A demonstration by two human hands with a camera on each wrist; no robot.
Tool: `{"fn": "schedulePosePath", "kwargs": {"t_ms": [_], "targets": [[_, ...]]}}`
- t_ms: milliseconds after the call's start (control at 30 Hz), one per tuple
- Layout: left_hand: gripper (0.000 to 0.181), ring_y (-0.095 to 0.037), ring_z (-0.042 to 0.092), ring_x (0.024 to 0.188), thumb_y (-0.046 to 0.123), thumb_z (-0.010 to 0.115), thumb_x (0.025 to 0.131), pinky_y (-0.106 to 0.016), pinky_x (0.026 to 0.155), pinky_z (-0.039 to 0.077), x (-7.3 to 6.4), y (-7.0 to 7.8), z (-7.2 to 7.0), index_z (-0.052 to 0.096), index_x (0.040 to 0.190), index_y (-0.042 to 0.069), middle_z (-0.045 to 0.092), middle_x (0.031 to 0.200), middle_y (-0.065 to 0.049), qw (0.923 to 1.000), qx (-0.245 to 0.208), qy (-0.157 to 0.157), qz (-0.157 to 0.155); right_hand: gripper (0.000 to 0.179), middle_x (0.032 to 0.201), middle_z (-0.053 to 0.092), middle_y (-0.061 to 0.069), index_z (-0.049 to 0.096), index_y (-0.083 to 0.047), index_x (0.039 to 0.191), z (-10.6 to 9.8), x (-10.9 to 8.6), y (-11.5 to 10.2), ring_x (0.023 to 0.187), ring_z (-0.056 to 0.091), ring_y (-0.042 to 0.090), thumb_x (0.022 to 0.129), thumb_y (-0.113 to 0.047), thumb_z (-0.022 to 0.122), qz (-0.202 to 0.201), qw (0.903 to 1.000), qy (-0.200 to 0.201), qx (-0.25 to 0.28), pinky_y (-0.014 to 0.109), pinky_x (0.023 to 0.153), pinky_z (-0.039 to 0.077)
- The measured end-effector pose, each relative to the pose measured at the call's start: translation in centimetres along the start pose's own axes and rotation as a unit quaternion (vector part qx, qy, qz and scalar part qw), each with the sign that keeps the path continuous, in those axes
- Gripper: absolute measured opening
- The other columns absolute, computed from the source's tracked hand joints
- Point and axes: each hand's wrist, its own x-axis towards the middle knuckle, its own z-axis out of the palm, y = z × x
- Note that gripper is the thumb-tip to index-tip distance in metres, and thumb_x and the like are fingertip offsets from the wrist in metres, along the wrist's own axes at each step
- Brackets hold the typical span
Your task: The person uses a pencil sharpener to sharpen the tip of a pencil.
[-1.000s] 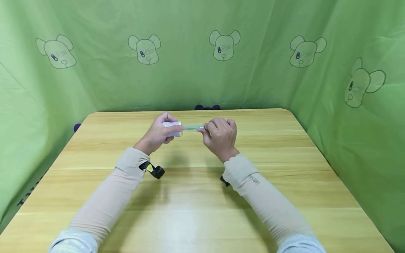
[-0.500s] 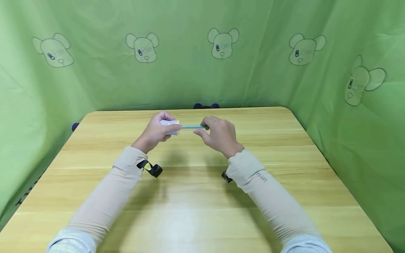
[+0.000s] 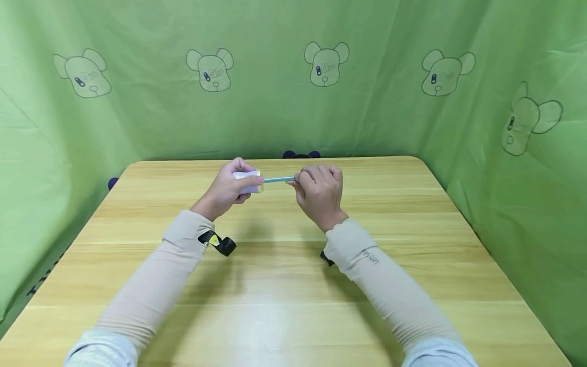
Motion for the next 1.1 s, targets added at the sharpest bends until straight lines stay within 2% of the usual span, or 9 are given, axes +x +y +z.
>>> {"fn": "schedulePosePath", "kwargs": {"t_ms": [267, 333, 400, 500, 600, 733, 800, 933, 1100], "targets": [[0.037, -0.021, 0.054, 0.076, 0.015, 0.077, 0.082, -0.023, 0.052, 0.042, 0.3, -0.2, 0.2, 0.047, 0.101, 0.004, 0.055, 0.103, -0.018, 0.9984, 0.054, 0.018, 0.006, 0.031, 0.059, 0.055, 0.005, 0.056, -0.006, 0.070, 0.0, -0.1, 0.3, 0.049, 0.046, 0.022, 0.090, -0.025, 0.069, 0.045, 0.9918, -0.112, 0.043, 0.039, 0.053, 0.035], [0.038, -0.023, 0.056, 0.082, 0.016, 0.078, 0.081, -0.026, 0.057, 0.046, 0.2, -0.4, 0.1, 0.048, 0.100, 0.004, 0.054, 0.105, -0.017, 0.9963, 0.083, 0.020, 0.012, 0.027, 0.058, 0.054, 0.002, 0.055, -0.009, 0.071, -0.5, 0.4, 0.3, 0.047, 0.043, 0.018, 0.088, -0.021, 0.071, 0.095, 0.9654, -0.226, 0.090, 0.034, 0.046, 0.032], [0.037, -0.025, 0.056, 0.086, 0.017, 0.078, 0.079, -0.028, 0.062, 0.048, 0.0, -0.5, -0.1, 0.049, 0.099, 0.004, 0.054, 0.106, -0.016, 0.9943, 0.104, 0.019, 0.015, 0.024, 0.060, 0.054, 0.000, 0.055, -0.011, 0.073, -1.2, 1.3, 0.4, 0.048, 0.043, 0.015, 0.091, -0.021, 0.068, 0.158, 0.9174, -0.342, 0.129, 0.031, 0.044, 0.032], [0.037, -0.026, 0.056, 0.087, 0.017, 0.078, 0.080, -0.029, 0.062, 0.048, -0.1, -0.5, -0.2, 0.050, 0.100, 0.004, 0.053, 0.108, -0.016, 0.9938, 0.109, 0.016, 0.015, 0.020, 0.068, 0.058, 0.000, 0.058, -0.011, 0.079, -1.9, 2.5, 0.5, 0.055, 0.046, 0.016, 0.093, -0.024, 0.065, 0.213, 0.8653, -0.431, 0.141, 0.032, 0.050, 0.037], [0.037, -0.022, 0.054, 0.079, 0.016, 0.077, 0.082, -0.024, 0.055, 0.043, -0.1, -0.4, -0.3, 0.049, 0.103, 0.004, 0.053, 0.106, -0.017, 0.9963, 0.083, 0.019, 0.007, 0.017, 0.077, 0.064, 0.004, 0.063, -0.008, 0.087, -1.9, 2.7, 0.7, 0.059, 0.051, 0.018, 0.089, -0.023, 0.071, 0.166, 0.9001, -0.384, 0.122, 0.033, 0.053, 0.041], [0.034, -0.018, 0.051, 0.068, 0.013, 0.074, 0.084, -0.022, 0.048, 0.037, -0.2, -0.1, -0.4, 0.047, 0.103, 0.004, 0.056, 0.100, -0.018, 0.9994, 0.025, 0.023, -0.007, 0.015, 0.088, 0.066, 0.008, 0.064, -0.006, 0.089, -1.1, 2.0, 0.7, 0.070, 0.059, 0.025, 0.086, -0.016, 0.075, 0.053, 0.9712, -0.223, 0.067, 0.040, 0.066, 0.043], [0.033, -0.017, 0.050, 0.065, 0.012, 0.073, 0.085, -0.021, 0.047, 0.036, -0.2, 0.1, -0.3, 0.047, 0.102, 0.004, 0.056, 0.099, -0.018, 0.9998, 0.000, 0.018, -0.011, 0.014, 0.087, 0.066, 0.010, 0.064, -0.005, 0.086, -0.7, 1.5, 0.6, 0.077, 0.061, 0.029, 0.088, -0.016, 0.072, 0.011, 0.9905, -0.133, 0.030, 0.046, 0.073, 0.041], [0.032, -0.017, 0.048, 0.063, 0.013, 0.073, 0.084, -0.022, 0.047, 0.035, -0.1, 0.3, -0.1, 0.047, 0.101, 0.005, 0.056, 0.098, -0.018, 0.9998, -0.016, 0.008, -0.006, 0.021, 0.082, 0.066, 0.010, 0.063, -0.004, 0.085, -0.1, 0.6, 0.5, 0.074, 0.060, 0.031, 0.095, -0.022, 0.062, -0.014, 0.9994, -0.032, -0.005, 0.048, 0.074, 0.038], [0.033, -0.019, 0.051, 0.068, 0.013, 0.074, 0.084, -0.021, 0.048, 0.037, -0.2, 0.5, 0.2, 0.047, 0.101, 0.005, 0.056, 0.100, -0.018, 0.9999, 0.000, 0.005, -0.013, 0.029, 0.072, 0.063, 0.009, 0.063, -0.003, 0.082, -0.1, 0.0, 0.6, 0.065, 0.059, 0.028, 0.099, -0.024, 0.055, -0.012, 0.9994, -0.030, 0.010, 0.044, 0.067, 0.037]]}}
